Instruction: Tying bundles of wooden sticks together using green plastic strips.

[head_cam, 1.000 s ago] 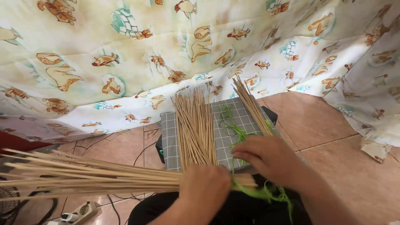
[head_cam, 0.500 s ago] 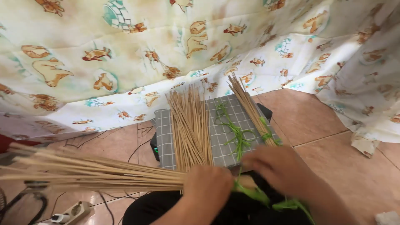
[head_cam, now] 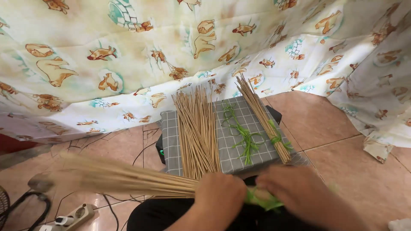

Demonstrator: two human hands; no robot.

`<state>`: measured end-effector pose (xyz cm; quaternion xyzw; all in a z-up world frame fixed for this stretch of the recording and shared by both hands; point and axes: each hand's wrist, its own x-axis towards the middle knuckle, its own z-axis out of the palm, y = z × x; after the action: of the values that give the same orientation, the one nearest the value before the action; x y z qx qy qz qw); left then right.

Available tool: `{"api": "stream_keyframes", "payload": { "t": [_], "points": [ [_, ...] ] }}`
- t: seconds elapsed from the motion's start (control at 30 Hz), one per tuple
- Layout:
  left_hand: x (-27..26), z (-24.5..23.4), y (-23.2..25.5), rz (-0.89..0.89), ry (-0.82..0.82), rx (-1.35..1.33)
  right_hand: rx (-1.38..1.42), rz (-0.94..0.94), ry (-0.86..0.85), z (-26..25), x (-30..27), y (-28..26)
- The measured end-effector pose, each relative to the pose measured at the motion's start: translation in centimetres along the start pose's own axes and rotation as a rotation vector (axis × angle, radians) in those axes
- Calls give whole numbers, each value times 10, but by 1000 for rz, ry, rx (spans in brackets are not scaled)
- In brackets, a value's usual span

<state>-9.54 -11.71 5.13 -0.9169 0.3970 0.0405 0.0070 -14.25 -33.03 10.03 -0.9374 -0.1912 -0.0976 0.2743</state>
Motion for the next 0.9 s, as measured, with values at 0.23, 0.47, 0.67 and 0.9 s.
{"api": "stream_keyframes", "payload": {
  "t": [0.23, 0.47, 0.67, 0.9],
  "points": [
    [-15, -33, -5, 23, -16, -208, 565, 234, -267, 115, -62, 82],
    [5, 22, -8, -188, -55, -36, -56, 166, -445, 33, -17, -4],
    [-22, -21, 5, -104, 105, -154, 247, 381, -365, 82, -2, 57],
    [-13, 20, -33, -311, 168, 5, -149, -21, -590, 91, -53, 23]
  ]
}}
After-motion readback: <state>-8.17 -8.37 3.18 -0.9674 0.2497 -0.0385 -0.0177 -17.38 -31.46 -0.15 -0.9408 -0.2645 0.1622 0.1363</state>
